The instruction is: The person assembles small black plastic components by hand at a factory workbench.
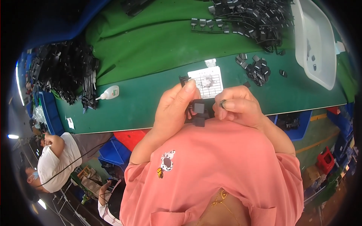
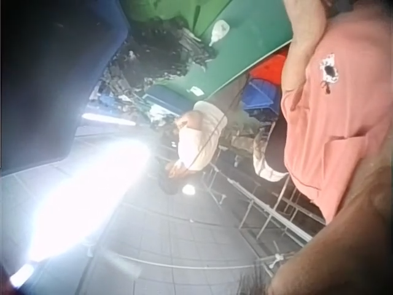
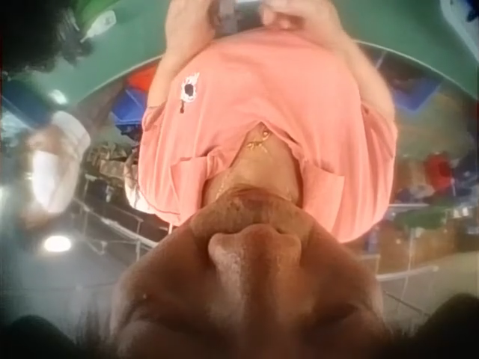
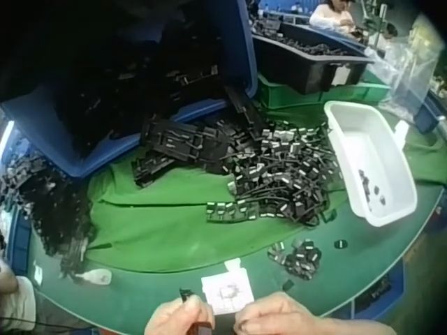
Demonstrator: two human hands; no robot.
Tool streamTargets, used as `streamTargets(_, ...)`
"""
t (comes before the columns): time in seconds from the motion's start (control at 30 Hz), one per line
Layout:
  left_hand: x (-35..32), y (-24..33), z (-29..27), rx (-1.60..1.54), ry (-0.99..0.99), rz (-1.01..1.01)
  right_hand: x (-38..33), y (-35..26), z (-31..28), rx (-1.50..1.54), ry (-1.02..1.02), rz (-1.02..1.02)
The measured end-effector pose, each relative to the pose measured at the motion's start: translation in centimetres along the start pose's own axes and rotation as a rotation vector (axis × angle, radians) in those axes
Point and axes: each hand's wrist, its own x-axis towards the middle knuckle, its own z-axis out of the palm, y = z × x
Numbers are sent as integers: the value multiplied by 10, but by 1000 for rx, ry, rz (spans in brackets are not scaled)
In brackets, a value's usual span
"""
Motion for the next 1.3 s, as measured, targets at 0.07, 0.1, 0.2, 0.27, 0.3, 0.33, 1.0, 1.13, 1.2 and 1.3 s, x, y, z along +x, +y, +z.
streamTargets(0.07,-1,6,1,64,-54,-22,0,-2,-2,-7,-21,6)
streamTargets(0.1,-2,9,4,61,-82,-51,0,-3,-3,-14,-39,14)
streamTargets(0.2,0,4,-2,76,-112,-61,4,-2,-3,27,-81,35)
streamTargets(0.27,0,1,-1,60,-113,-55,6,-1,1,87,-44,38)
streamTargets(0.3,-1,1,-1,36,-103,-54,6,-1,3,146,-15,45)
streamTargets(0.33,0,1,-1,14,-94,-50,7,1,2,146,-10,38)
streamTargets(1.0,0,5,7,213,-58,-20,5,-14,20,-427,135,252)
streamTargets(1.13,0,5,1,280,-20,-48,6,-7,12,-382,133,181)
streamTargets(1.2,1,2,-3,231,-37,-68,6,-7,12,-341,135,161)
streamTargets(1.3,1,0,-4,168,-131,-301,6,-6,14,-321,194,139)
